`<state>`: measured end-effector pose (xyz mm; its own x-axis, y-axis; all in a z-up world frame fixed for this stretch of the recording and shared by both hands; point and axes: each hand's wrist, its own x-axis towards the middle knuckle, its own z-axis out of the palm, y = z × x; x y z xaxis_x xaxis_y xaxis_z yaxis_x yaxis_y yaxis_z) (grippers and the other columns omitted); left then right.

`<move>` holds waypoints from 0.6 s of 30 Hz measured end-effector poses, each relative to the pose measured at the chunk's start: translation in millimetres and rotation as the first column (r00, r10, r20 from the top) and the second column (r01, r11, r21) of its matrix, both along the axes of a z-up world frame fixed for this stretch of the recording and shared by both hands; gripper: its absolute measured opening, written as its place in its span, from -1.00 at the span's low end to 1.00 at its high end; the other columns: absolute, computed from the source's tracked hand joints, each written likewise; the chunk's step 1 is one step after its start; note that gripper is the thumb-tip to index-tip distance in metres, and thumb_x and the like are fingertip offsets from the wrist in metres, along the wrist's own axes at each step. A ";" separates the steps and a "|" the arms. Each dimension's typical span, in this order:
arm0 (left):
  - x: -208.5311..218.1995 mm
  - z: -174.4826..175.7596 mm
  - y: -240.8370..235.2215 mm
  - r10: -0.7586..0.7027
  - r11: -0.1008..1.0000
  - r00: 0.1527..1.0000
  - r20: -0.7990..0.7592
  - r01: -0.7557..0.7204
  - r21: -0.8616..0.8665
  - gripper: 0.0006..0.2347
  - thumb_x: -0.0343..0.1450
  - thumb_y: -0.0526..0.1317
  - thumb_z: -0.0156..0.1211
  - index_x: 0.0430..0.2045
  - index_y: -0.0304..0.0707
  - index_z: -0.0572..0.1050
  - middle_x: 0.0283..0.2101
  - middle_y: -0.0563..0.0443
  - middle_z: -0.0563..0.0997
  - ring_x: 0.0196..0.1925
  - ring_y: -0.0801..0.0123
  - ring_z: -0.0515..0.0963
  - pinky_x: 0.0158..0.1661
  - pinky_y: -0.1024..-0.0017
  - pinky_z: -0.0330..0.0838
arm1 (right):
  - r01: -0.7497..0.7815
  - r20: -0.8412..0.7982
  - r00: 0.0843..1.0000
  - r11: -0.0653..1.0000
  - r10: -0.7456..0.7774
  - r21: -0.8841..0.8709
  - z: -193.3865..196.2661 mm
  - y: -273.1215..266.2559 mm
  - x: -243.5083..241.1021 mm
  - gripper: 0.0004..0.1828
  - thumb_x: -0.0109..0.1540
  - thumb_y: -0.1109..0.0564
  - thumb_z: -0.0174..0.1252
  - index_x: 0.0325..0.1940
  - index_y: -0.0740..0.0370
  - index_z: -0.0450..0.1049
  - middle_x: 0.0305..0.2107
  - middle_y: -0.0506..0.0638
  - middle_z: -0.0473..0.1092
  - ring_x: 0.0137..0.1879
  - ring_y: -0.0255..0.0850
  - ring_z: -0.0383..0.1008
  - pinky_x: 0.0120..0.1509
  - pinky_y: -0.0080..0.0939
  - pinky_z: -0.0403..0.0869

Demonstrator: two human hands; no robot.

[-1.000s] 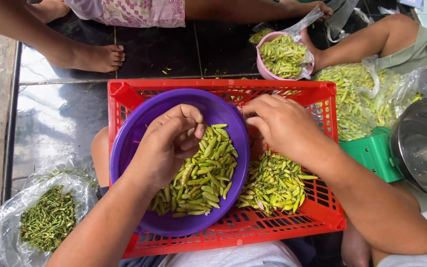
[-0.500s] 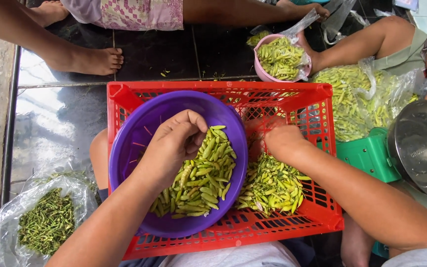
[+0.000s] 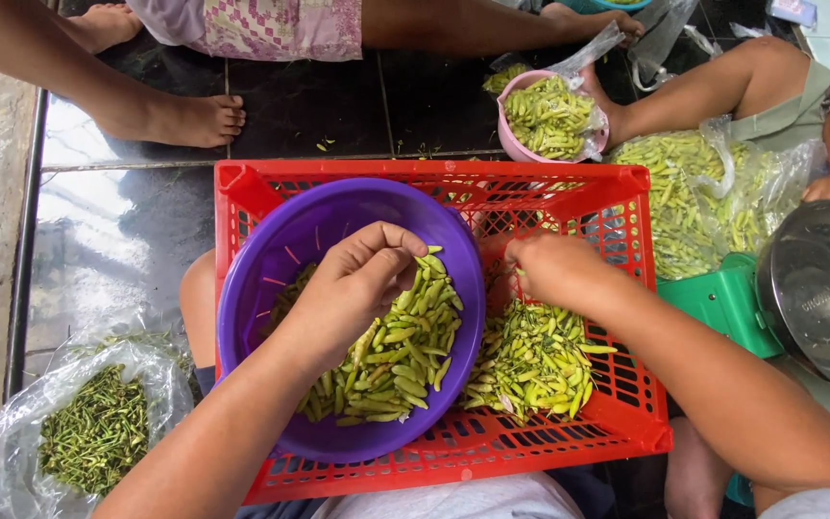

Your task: The person sits on the floor and peels small green vegetables by hand, placing the peeled items into a purple bowl and the discarded peels into a red crate. Other people are visible in the background performing similar tasks.

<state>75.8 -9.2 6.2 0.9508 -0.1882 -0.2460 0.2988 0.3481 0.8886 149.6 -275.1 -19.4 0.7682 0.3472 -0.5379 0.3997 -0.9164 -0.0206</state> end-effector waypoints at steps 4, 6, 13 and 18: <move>0.5 2.0 -1.2 -0.041 0.993 0.999 0.014 0.040 0.110 -0.81 0.47 -0.33 -0.04 -0.24 -0.41 0.57 -0.58 -0.01 0.45 -0.61 0.62 0.22 -0.60 0.68 0.06 | 0.302 -0.210 0.951 0.826 -0.227 0.475 67.0 25.4 -10.6 -0.74 0.25 0.25 0.20 0.01 0.40 0.58 -0.48 0.29 0.57 -0.40 -0.05 0.58 -0.23 -0.11 0.56; 1.0 -1.9 -4.3 -0.123 0.958 0.981 0.150 0.078 0.276 -0.83 0.49 -0.30 0.04 -0.29 -0.37 0.61 -0.59 -0.04 0.52 -0.63 0.60 0.27 -0.61 0.65 0.13 | 0.402 -0.368 0.915 0.429 -0.164 0.809 58.4 20.2 -9.9 -0.81 0.20 0.27 0.29 -0.11 0.36 0.59 -0.40 0.03 0.56 -0.30 -0.34 0.48 -0.14 -0.33 0.52; -3.6 -8.9 -5.0 -0.174 0.938 0.927 0.332 0.053 0.343 -0.82 0.52 -0.17 0.17 -0.40 -0.26 0.62 -0.60 0.01 0.58 -0.54 0.55 0.36 -0.49 0.59 0.29 | 0.244 -0.236 0.970 0.212 -0.060 0.947 55.9 54.6 -26.5 -0.88 0.19 0.27 0.35 -0.19 0.29 0.60 -0.36 0.02 0.56 -0.24 -0.38 0.45 -0.03 -0.34 0.47; -2.1 -1.6 -2.4 -0.083 0.964 0.887 0.455 -0.044 0.262 -0.82 0.54 -0.23 0.12 -0.43 -0.28 0.59 -0.65 0.06 0.49 -0.55 0.58 0.33 -0.46 0.60 0.31 | 0.108 -0.097 0.988 0.087 -0.122 0.990 61.6 66.1 -30.4 -0.88 0.20 0.32 0.33 -0.19 0.36 0.56 -0.25 0.10 0.53 -0.12 -0.28 0.51 0.16 -0.27 0.47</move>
<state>73.7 -11.6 4.7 0.9645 -0.1987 0.1738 -0.1593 0.0867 0.9834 119.2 -208.9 42.2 0.8566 0.4685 0.2160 0.2981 -0.1079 -0.9484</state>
